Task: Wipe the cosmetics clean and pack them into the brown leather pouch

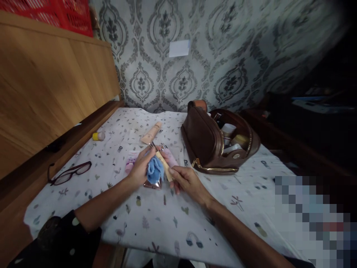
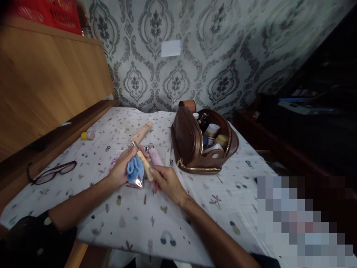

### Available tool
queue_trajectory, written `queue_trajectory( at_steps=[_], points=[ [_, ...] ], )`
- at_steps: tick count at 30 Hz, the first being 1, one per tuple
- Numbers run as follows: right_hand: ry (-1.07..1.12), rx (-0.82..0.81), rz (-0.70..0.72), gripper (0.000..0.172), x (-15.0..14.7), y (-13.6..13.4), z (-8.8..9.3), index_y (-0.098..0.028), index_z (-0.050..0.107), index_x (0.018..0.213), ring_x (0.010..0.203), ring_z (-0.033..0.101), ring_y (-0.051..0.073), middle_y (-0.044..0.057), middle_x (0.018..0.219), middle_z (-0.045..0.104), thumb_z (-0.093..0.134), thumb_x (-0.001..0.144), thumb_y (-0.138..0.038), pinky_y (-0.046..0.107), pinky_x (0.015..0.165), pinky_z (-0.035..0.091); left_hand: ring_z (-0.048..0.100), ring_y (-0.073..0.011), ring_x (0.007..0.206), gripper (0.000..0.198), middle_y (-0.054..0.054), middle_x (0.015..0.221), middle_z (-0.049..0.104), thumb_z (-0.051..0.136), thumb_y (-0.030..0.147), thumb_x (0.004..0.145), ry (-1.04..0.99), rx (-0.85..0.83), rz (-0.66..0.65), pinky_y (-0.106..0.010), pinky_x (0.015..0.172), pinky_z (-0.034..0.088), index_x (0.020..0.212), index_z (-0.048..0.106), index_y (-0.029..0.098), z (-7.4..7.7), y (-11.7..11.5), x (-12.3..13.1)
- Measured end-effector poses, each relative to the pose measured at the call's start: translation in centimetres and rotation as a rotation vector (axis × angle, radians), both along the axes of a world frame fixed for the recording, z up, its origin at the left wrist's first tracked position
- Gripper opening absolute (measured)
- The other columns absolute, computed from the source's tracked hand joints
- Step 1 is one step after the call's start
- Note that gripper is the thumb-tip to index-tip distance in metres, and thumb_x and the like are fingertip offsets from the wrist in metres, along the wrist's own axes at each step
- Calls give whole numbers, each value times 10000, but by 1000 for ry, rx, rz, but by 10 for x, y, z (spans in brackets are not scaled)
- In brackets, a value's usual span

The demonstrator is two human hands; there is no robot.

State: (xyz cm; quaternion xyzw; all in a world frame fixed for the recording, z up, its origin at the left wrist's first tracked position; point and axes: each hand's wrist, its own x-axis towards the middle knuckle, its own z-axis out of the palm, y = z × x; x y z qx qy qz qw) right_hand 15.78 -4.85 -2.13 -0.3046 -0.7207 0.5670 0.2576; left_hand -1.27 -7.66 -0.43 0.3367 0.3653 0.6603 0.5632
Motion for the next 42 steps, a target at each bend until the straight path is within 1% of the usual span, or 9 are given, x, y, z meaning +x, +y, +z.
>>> queue_trajectory(
  at_steps=[4,9,15,22,29,32,36,38,42],
  points=[
    [25,-23,-15,574,-2,-1,0,-183,533,613,361,477,91,-25,457,541,493,849,-705,207,374,331,660,-132,576,458,-19,761,690,769,528,719,76,-16,-131,-215,522,525,944,604,165,-3,-10,11],
    [-9,-25,-65,513,3,2,9,-164,568,598,388,449,79,-20,490,546,648,768,-642,192,360,336,581,-84,500,427,14,675,637,658,584,807,340,3,-150,-179,481,475,895,602,169,-2,-15,9],
    [303,32,-263,466,10,4,23,-188,635,1064,422,388,71,-70,561,477,675,790,-562,195,383,309,611,-129,546,439,-26,647,643,582,603,857,586,15,-389,-230,532,497,807,585,167,3,-23,7],
    [339,21,-212,381,9,3,25,-175,633,845,406,347,55,-66,541,461,701,785,-545,198,378,276,624,-143,539,436,-24,647,659,684,582,783,549,-53,-596,-237,517,494,861,612,160,9,-21,3],
    [465,28,-458,387,15,10,29,-175,601,797,395,305,49,-76,509,413,734,753,-535,195,359,220,645,-156,588,370,-26,679,670,735,511,756,618,-102,-731,-243,555,500,859,661,164,22,-19,-11],
    [497,33,-523,395,17,14,29,-188,555,764,379,294,40,-86,505,399,747,742,-533,187,351,204,657,-170,646,350,-40,744,688,636,507,844,789,-48,-608,-246,581,496,938,680,173,27,-17,-15],
    [483,55,-449,406,13,7,27,-207,496,755,349,333,42,-100,485,417,749,749,-524,174,348,258,661,-217,837,277,-57,916,703,565,438,906,1160,197,-95,-292,724,501,1010,667,203,34,-19,-7],
    [442,70,-361,401,10,1,25,-211,495,772,367,407,63,-81,511,487,738,757,-530,188,365,335,633,-240,929,227,-70,974,694,615,400,881,1358,356,84,-322,804,484,1001,654,211,34,-22,4],
    [383,121,-292,387,7,-8,22,-205,513,773,472,519,97,-44,575,546,699,789,-544,203,438,419,615,-251,925,247,-67,958,687,694,356,820,1633,457,102,-319,739,470,1013,618,222,28,-26,23]
  ],
)
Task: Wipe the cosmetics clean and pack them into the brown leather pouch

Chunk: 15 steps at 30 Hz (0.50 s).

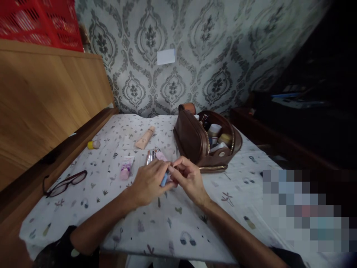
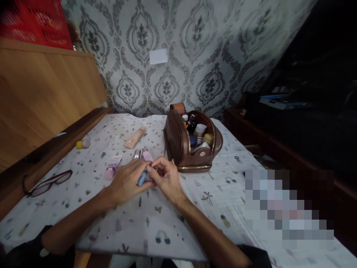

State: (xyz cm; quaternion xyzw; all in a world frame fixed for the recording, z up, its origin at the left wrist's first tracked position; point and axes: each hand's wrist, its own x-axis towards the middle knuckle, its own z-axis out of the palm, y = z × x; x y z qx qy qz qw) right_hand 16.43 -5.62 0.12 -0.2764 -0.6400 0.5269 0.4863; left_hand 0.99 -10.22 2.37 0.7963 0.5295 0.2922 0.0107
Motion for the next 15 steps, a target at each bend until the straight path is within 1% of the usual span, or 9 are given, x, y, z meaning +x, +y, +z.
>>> queue_trajectory(
  at_steps=[2,5,8,10,12,14,15],
  points=[
    [2,7,-13,389,1,-1,1,-204,510,768,466,517,96,-44,566,544,682,802,-551,204,441,420,622,-231,855,183,-48,900,685,678,345,834,44,-56,17,-295,685,447,955,613,226,-2,1,0],
    [68,-15,-65,388,5,1,4,-208,493,776,402,471,79,-58,544,539,673,809,-550,198,404,392,609,-203,759,98,-26,810,664,634,316,860,41,-135,3,-280,650,408,841,604,224,-1,2,-10],
    [146,-25,-161,375,9,2,9,-210,490,792,381,432,67,-71,525,520,671,816,-538,185,381,354,569,-180,687,145,-3,741,627,596,314,870,-30,-195,-12,-270,622,377,761,582,219,2,1,-20],
    [175,-28,-172,368,9,3,11,-210,494,795,376,416,64,-75,518,511,666,820,-535,183,375,344,539,-164,642,184,11,700,602,588,335,865,-98,-248,-4,-263,601,365,728,577,213,5,-2,-25],
    [194,-31,-151,364,9,3,11,-207,500,797,380,418,63,-75,522,508,662,823,-532,183,379,348,540,-161,646,172,13,701,606,598,347,849,-179,-317,-6,-256,605,383,750,609,207,8,-4,-29],
    [216,-40,-133,362,9,4,11,-204,510,812,389,434,65,-72,539,515,657,826,-535,185,385,355,570,-167,686,159,7,738,632,628,356,827,-311,-403,-19,-249,632,424,852,660,202,11,-6,-32],
    [228,-49,-130,361,9,4,12,-202,516,821,398,449,68,-68,553,523,653,829,-537,187,390,359,583,-170,689,205,3,746,642,646,375,817,-406,-456,-19,-248,630,444,923,672,201,11,-7,-35]
  ],
)
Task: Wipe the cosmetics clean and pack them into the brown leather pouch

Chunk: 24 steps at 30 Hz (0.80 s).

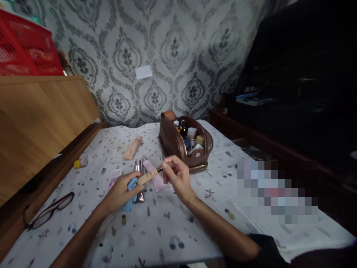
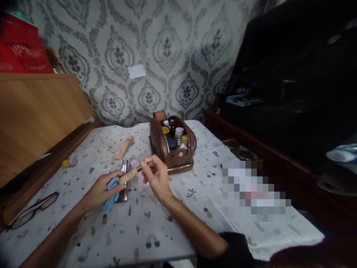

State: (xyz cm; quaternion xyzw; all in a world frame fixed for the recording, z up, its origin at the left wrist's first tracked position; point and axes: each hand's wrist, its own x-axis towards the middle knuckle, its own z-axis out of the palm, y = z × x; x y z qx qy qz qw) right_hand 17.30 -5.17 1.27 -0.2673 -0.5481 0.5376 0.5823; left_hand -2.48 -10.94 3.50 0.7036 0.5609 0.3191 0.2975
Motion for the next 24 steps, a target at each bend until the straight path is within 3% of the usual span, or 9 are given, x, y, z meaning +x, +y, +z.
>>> queue_trajectory(
  at_steps=[2,4,8,12,15,17,21,24],
  points=[
    [28,-20,7,360,1,2,0,-201,524,835,415,475,73,-58,582,544,647,834,-539,191,399,363,588,-167,616,326,0,696,640,686,434,789,-221,-104,68,-244,564,460,1010,669,195,1,-2,-5],
    [43,-27,23,364,1,4,1,-199,528,830,434,489,75,-50,598,560,645,835,-543,195,419,375,539,-145,485,389,11,600,610,734,488,737,-432,-142,198,-228,451,421,975,663,189,2,-2,-8],
    [2,-10,130,401,-1,3,-1,-188,551,778,489,522,87,-49,580,557,714,772,-554,207,485,413,512,-112,442,398,38,554,579,806,486,654,-737,11,456,-177,377,364,861,630,196,14,0,-9],
    [-61,-55,339,447,-10,-4,-8,-184,536,741,496,542,85,-54,596,566,780,696,-556,204,499,413,435,-67,394,423,75,526,512,773,552,684,-833,158,587,-151,353,333,856,622,196,27,2,4],
    [-40,-91,476,458,-17,-10,-14,-184,525,756,507,561,86,-44,642,601,775,698,-563,213,523,444,430,-56,414,481,78,547,497,748,613,685,-821,214,588,-144,373,351,863,627,183,22,2,20],
    [-7,-101,530,451,-20,-13,-18,-189,519,779,523,576,96,-41,648,610,752,723,-570,222,535,464,458,-66,442,469,70,581,519,749,590,701,-784,146,527,-155,403,388,900,622,185,10,0,32],
    [-26,-57,469,437,-20,-15,-22,-195,503,772,542,546,90,-46,662,581,717,757,-575,212,534,451,587,-116,597,393,16,781,629,719,478,788,-646,25,309,-214,558,506,1038,616,193,-16,-5,44],
    [-190,-3,375,357,-15,-15,-19,-191,540,801,551,547,102,-34,679,592,681,807,-519,215,536,436,648,-172,760,417,-35,880,666,683,506,809,-550,67,301,-248,660,536,1044,632,165,-20,-5,43]
  ],
)
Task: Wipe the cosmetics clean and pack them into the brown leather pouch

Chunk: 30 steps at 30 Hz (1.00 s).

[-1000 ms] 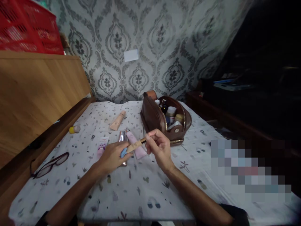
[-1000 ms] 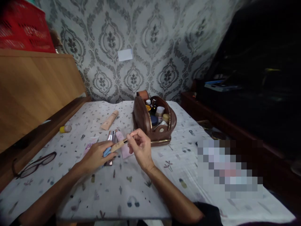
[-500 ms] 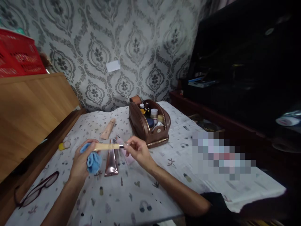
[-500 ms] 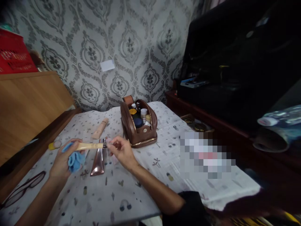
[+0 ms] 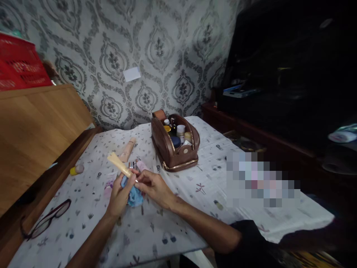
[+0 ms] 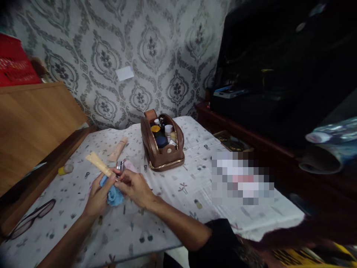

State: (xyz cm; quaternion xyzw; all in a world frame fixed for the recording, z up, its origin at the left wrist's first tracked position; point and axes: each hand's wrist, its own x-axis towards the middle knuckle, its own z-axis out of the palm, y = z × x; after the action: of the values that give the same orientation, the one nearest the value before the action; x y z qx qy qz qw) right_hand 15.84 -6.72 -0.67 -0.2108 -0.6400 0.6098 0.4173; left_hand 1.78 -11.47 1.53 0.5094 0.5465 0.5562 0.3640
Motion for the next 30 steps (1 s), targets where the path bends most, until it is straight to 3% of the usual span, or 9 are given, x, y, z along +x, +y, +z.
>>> queue_trajectory(
  at_steps=[3,5,8,13,15,17,20,25,30],
  points=[
    [-217,154,-150,243,6,-3,10,-182,620,825,602,573,117,-15,696,636,680,822,-418,212,569,409,647,-179,799,412,-45,879,673,662,529,816,111,46,29,-251,710,534,986,652,154,10,1,-3],
    [-296,221,-243,219,9,-5,17,-179,669,832,616,571,120,-6,693,654,678,820,-397,212,579,394,630,-161,738,400,-42,863,671,625,531,845,176,42,9,-237,651,523,987,647,158,19,2,-2],
    [-292,247,-344,279,15,-8,25,-167,697,775,580,534,112,-1,638,630,610,855,-420,214,563,373,583,-129,632,377,-22,807,649,572,524,884,271,54,-27,-221,571,495,990,631,167,28,2,4],
    [-204,227,-451,408,42,-10,35,-159,596,586,514,429,91,-27,523,485,543,879,-439,222,504,313,484,-108,499,339,44,610,520,522,503,915,398,71,-83,-209,489,437,967,606,179,36,5,19],
    [-129,218,-452,332,59,-9,43,-157,629,676,551,473,97,-24,576,524,566,872,-417,218,530,353,491,-116,513,304,47,611,515,510,473,930,462,43,-164,-215,502,433,980,593,186,41,8,26],
    [-48,212,-435,257,77,-6,52,-159,670,902,621,532,109,-8,699,595,599,866,-404,222,583,417,523,-126,577,255,34,666,547,520,434,932,556,34,-262,-221,548,441,969,587,191,47,13,36],
    [59,138,-376,384,103,1,66,-174,624,1135,693,569,124,12,829,610,642,853,-434,234,600,477,538,-132,643,226,24,710,561,533,404,929,734,12,-449,-226,598,428,878,582,190,58,21,56],
    [132,-60,-186,390,138,10,77,-161,645,943,632,549,103,-1,767,598,718,789,-511,226,566,478,549,-128,690,252,20,766,595,489,416,959,760,-75,-647,-222,641,419,877,567,191,70,30,88],
    [14,-103,-141,381,165,7,75,-151,660,824,731,566,128,18,801,630,753,760,-515,240,645,464,508,-112,655,283,33,694,523,518,410,950,654,-119,-778,-207,610,388,781,533,183,70,40,113]
  ],
)
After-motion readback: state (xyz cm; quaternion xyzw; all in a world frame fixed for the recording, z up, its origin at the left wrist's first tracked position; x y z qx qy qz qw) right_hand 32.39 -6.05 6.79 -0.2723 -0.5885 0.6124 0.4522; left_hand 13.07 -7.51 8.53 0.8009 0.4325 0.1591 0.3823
